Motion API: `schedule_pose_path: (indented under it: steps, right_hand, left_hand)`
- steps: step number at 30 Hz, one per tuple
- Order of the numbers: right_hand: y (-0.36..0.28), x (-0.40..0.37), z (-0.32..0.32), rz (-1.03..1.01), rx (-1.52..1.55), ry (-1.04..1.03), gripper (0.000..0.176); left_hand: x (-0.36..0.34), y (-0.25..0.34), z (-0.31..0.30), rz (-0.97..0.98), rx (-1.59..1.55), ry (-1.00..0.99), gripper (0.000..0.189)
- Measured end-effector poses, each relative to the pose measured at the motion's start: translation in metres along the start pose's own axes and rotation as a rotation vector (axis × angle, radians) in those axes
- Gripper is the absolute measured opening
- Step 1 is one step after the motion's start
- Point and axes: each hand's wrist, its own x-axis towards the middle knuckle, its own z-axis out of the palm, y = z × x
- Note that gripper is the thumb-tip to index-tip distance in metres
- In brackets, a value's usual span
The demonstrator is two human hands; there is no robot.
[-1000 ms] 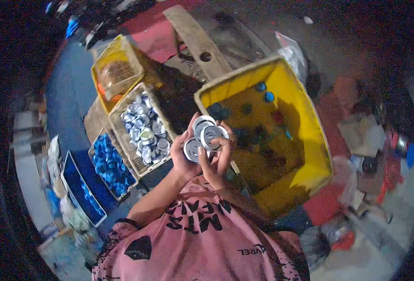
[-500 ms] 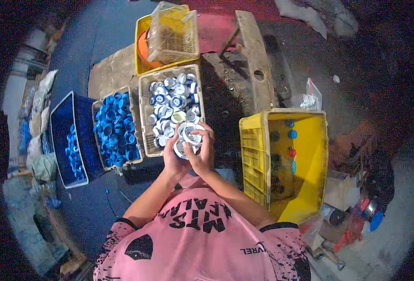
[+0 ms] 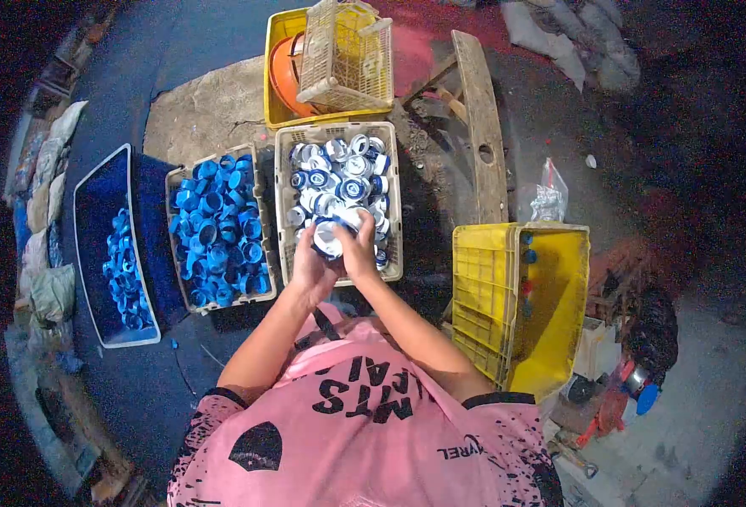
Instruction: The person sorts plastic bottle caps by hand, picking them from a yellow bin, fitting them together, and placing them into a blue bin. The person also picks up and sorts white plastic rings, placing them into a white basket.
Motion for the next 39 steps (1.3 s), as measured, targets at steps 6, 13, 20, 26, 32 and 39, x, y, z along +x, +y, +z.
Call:
schedule_pose_path:
  steps: [6, 13, 20, 26, 32, 39]
  right_hand:
    - [0.011, 0.031, 0.006, 0.156, 0.131, 0.074, 0.093]
    - [-0.007, -0.004, -0.011, 0.231, 0.077, 0.107, 0.069]
    - [0.011, -0.066, -0.096, 0.335, -0.062, -0.011, 0.038]
    - [0.026, -0.120, -0.168, -0.013, -0.236, 0.171, 0.022]
    - [-0.019, -0.165, -0.215, -0.064, -0.167, 0.444, 0.019]
    - [-0.055, -0.215, -0.297, -0.172, -0.322, 0.723, 0.019]
  left_hand:
    - [-0.001, 0.012, 0.008, 0.094, 0.017, 0.012, 0.066]
    - [-0.007, 0.004, -0.002, -0.002, 0.136, 0.281, 0.065]
    - [-0.012, 0.004, -0.044, -0.190, 0.222, 0.162, 0.045]
    - [0.000, -0.014, -0.048, -0.247, 0.249, 0.168, 0.036]
    - [0.017, -0.049, -0.023, -0.333, 0.329, 0.024, 0.031]
    - [0.045, -0.104, 0.003, -0.458, 0.413, -0.038, 0.025]
